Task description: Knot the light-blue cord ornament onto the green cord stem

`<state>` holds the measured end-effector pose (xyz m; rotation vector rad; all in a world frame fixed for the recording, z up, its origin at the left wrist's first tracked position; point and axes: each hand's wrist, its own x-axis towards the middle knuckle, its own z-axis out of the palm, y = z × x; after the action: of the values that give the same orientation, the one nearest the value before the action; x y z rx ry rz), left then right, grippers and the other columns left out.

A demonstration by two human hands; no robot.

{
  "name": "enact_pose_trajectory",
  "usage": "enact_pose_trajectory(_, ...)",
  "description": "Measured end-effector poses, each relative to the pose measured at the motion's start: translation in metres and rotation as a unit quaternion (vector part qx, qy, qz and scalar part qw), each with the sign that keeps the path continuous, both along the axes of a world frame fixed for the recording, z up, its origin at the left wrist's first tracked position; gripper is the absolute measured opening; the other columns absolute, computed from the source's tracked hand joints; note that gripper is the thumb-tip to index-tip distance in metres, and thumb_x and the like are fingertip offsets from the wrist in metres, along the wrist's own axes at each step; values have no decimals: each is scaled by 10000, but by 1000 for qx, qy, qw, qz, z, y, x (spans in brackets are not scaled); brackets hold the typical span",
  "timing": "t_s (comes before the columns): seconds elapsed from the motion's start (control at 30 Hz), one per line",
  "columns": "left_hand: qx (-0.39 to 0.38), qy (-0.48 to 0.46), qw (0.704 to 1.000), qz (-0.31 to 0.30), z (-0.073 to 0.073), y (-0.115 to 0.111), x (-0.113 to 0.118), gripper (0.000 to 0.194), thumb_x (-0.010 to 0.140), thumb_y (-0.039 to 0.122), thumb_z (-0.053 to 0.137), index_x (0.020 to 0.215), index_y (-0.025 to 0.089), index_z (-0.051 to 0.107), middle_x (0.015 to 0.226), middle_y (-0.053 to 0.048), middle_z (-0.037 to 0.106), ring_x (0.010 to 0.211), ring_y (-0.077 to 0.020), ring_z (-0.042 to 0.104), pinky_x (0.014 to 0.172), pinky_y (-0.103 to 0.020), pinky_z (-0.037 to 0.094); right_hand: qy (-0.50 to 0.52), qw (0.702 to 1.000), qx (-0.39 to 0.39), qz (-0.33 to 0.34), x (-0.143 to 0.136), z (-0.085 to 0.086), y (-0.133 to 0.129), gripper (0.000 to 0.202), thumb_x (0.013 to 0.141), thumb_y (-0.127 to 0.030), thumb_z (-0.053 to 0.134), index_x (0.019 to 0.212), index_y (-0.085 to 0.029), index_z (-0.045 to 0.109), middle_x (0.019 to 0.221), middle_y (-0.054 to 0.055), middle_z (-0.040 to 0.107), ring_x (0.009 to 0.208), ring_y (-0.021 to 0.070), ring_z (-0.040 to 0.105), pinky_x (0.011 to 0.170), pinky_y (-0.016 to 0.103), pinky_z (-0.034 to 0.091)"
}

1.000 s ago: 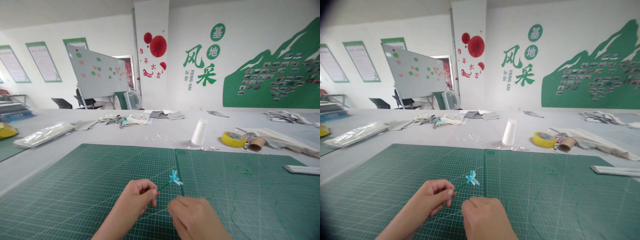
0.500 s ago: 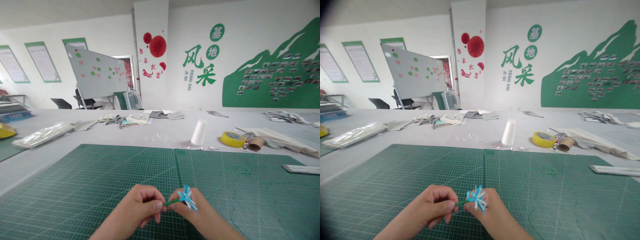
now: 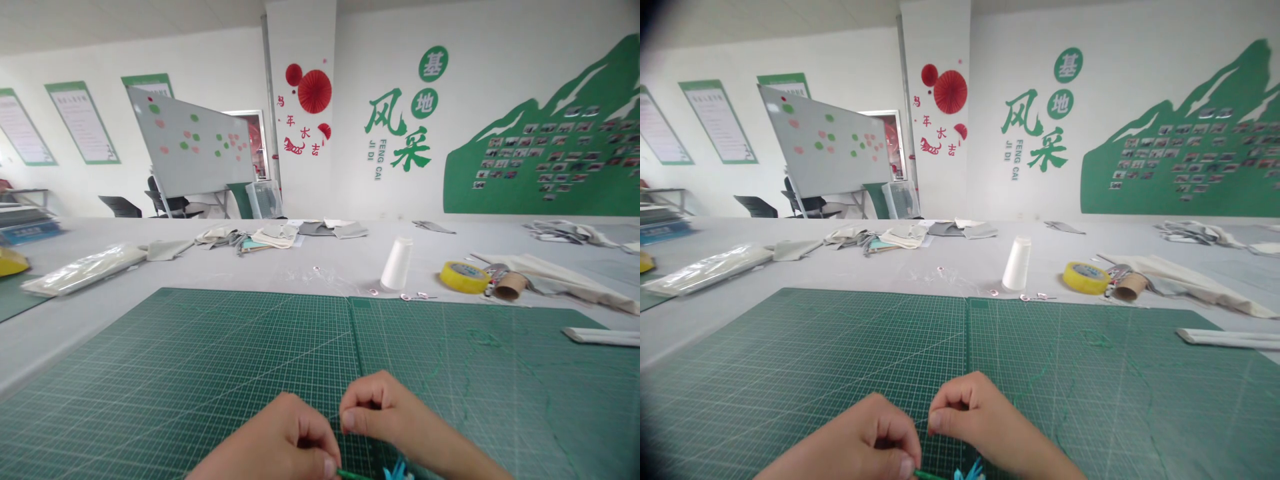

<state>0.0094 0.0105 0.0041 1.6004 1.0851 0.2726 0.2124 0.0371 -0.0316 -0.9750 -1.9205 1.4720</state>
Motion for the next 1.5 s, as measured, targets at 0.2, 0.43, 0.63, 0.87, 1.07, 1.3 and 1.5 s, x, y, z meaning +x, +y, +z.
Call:
enact_pose_trajectory(0.2,22,77,997,22,-3,-1,9,200,685,112,520,616,176,697,548,48,530,524,-96,429,491,-206,277,-67,995,59,-38,-8,14,-8,161,762,-77,584,640,-138,670,533,-72,404,528,84,349,480,194,250)
enact_pose_trajectory(0.43,65,51,995,49,-11,3,8,201,672,117,464,529,171,595,483,53,500,490,-104,467,519,-215,335,-129,959,246,-52,-15,20,-20,192,756,-47,566,653,-172,668,598,-42,600,555,89,512,529,193,326)
enact_pose_trajectory(0.63,114,80,986,86,-12,7,4,225,722,193,480,547,176,621,513,33,537,520,-121,462,544,-229,332,-160,911,377,-54,-13,18,-24,264,841,-132,459,647,-179,631,593,-14,621,516,107,536,482,227,315)
enact_pose_trajectory(0.87,123,78,981,130,-14,12,2,209,753,210,488,625,165,647,550,21,591,553,-135,501,553,-234,337,-205,850,480,-74,-15,14,-30,282,842,-102,431,629,-176,599,557,-8,591,474,122,528,454,267,286)
enact_pose_trajectory(1.07,136,54,975,166,-13,14,-2,209,791,258,494,658,169,628,578,14,608,552,-136,473,553,-244,331,-208,826,515,-91,-17,13,-32,301,810,-49,396,603,-182,569,521,-11,557,439,122,499,437,278,255)
enact_pose_trajectory(1.3,114,9,973,201,-13,16,-5,228,802,311,506,640,175,591,589,25,577,472,-100,363,490,-237,271,-184,814,534,-136,-21,1,-29,321,815,-68,354,568,-186,522,480,-13,501,397,121,450,427,286,201)
enact_pose_trajectory(1.5,45,-80,974,207,-9,17,-5,229,785,369,531,720,159,594,578,40,546,413,-64,274,426,-217,184,-213,880,415,-93,-18,-2,-26,290,858,-103,376,654,-175,569,599,0,598,518,130,559,481,248,277)
